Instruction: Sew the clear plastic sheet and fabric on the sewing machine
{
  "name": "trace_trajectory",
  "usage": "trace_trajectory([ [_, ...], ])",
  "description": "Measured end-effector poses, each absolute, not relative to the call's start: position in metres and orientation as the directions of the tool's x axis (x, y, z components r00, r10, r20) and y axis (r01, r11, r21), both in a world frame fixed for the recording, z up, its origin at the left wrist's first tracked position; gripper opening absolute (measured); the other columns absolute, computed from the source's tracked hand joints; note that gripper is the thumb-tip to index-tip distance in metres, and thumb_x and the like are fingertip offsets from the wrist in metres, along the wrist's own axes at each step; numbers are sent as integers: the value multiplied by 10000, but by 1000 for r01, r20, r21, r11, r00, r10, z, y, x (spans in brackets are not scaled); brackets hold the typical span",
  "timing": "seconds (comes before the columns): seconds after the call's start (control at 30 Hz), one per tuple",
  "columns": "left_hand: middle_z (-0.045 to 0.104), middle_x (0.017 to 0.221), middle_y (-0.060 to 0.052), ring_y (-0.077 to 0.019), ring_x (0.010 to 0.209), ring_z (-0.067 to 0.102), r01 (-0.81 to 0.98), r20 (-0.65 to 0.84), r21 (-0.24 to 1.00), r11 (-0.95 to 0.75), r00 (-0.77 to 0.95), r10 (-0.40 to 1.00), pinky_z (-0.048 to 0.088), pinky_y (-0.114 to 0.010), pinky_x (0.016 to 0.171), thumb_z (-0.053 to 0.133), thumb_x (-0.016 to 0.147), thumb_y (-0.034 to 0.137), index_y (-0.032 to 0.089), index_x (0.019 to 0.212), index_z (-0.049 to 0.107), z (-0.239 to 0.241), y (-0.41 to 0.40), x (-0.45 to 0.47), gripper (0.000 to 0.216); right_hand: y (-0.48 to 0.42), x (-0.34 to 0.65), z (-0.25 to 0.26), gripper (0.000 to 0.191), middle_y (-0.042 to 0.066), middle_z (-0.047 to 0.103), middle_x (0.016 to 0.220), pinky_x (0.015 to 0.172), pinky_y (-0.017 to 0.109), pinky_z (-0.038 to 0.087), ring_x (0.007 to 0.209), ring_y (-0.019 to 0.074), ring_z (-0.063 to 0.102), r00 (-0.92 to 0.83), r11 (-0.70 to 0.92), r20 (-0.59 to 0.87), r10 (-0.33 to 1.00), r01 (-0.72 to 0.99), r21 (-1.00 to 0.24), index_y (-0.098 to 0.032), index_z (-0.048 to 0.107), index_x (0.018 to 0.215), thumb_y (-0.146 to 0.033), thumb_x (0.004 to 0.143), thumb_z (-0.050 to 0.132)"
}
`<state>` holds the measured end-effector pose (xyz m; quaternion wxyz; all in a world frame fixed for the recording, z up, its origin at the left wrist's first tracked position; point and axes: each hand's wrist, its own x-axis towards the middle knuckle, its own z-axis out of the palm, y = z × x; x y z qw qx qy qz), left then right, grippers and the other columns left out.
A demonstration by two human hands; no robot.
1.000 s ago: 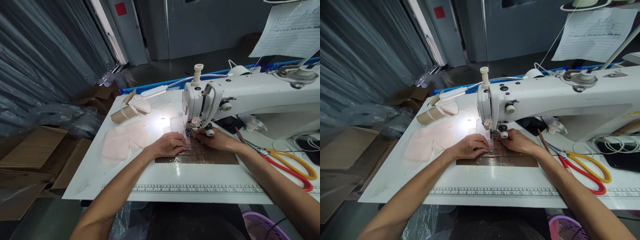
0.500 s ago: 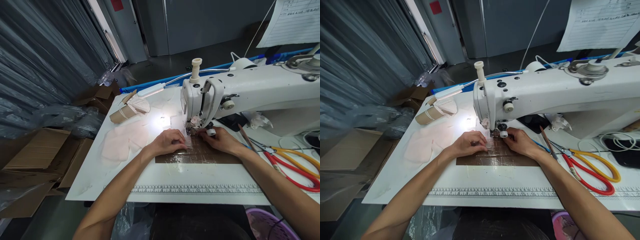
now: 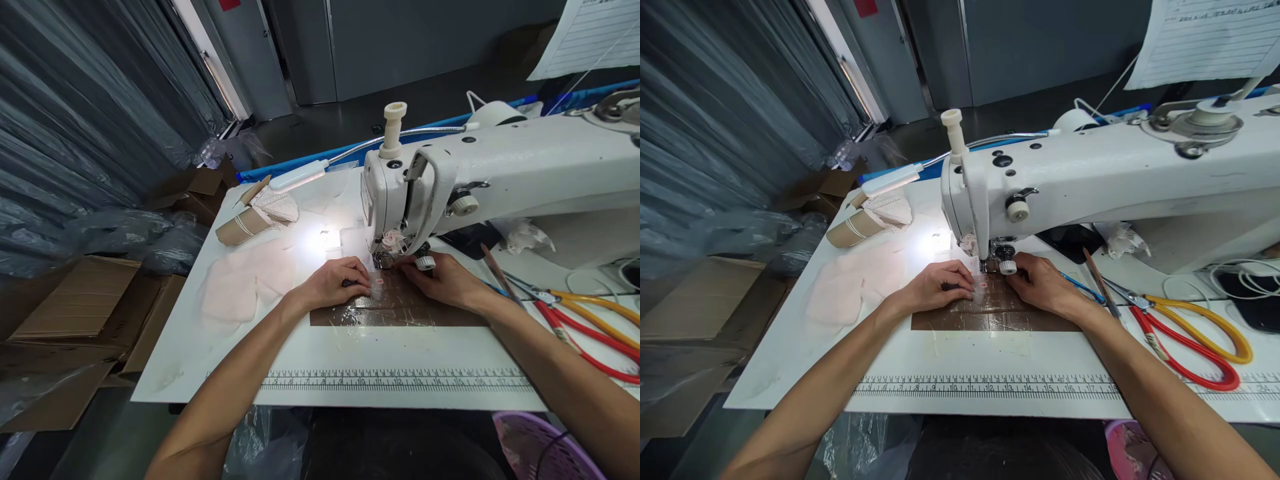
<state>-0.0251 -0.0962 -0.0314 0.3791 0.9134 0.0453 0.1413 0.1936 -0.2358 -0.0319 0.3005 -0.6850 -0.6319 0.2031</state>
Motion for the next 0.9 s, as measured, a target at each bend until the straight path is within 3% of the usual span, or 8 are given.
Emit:
trace_trajectory([
  [0.23,676,1002,-73,-131,918,646,-28,259,703,-711,941,219,548,-294,837,555,926,256,166,929,716,-31,-99,-25,185,-236,195,-34,221,23,646,692,596,282,479,728,212,619,107,-11,102,989,737,-675,-223,657,864,-361,861,484],
  [0.47,681,1036,-84,-133,882,658,-13,224,705,-709,953,206,554,-266,745,581,877,189,153,916,705,-23,-101,-28,135,-236,196,-34,214,20,643,690,579,287,475,677,201,607,92,5,110,990,745,-667,-226,657,862,-351,862,484],
  [0.7,692,930,-65,-133,880,655,-45,295,715,-698,924,242,556,-298,811,559,920,257,149,877,671,-28,-102,-22,162,-236,194,-33,215,33,660,729,594,295,482,707,211,616,101,7,123,987,746,-666,-224,665,877,-343,865,486],
  [0.9,676,974,-74,-143,926,643,-41,275,686,-727,939,206,544,-305,862,475,953,200,137,951,646,-29,-105,-22,181,-240,184,-25,268,30,665,758,577,275,458,649,176,605,53,53,137,989,743,-668,-205,683,978,-344,895,469],
])
